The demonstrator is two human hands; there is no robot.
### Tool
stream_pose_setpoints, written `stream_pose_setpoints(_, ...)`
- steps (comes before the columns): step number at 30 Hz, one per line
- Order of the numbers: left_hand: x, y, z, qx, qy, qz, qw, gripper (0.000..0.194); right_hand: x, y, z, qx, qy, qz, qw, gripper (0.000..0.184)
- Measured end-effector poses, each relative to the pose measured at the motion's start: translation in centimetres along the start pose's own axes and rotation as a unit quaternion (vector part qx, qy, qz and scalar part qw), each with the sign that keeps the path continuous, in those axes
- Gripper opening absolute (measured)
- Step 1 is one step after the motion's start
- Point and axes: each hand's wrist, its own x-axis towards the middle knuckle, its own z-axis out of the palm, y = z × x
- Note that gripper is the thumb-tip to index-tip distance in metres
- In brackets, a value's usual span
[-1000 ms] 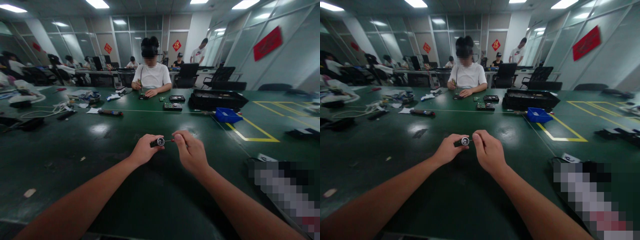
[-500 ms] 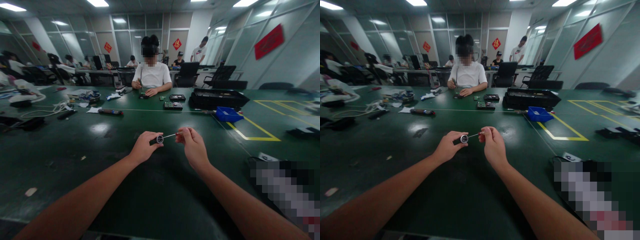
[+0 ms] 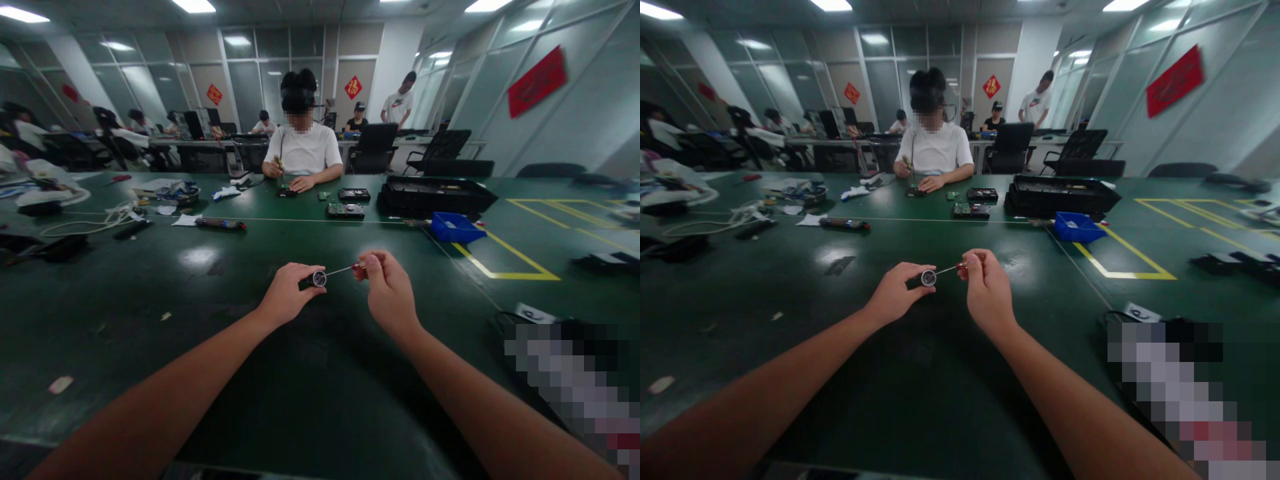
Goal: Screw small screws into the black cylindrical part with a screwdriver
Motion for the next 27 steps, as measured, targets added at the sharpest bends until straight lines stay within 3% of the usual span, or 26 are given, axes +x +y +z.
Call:
stream_pose_setpoints(11, -0.20, 0.06, 0.06, -0.010, 0.000, -0.010, 1.000, 0.041, -0.63, -0.63, -0.14, -0.105, -0.039, -0.080, 0.990, 0.021)
stream_pose_setpoints(16, -0.26, -0.07, 0.21, -0.019, -0.003, -0.005, 1.000, 0.041, -0.49, -0.95, -0.32, -0.191, -0.026, -0.102, 0.976, 0.026)
stream_pose_setpoints(22, -0.23, -0.17, 0.41, -0.021, -0.006, -0.010, 1.000, 0.040, -0.86, -0.87, -0.51, -0.150, -0.081, -0.148, 0.974, 0.019)
stream_pose_setpoints(27, -0.22, -0.08, 0.30, -0.015, -0.006, -0.011, 1.000, 0.041, -0.76, -0.75, -0.38, -0.103, -0.066, -0.085, 0.989, 0.020)
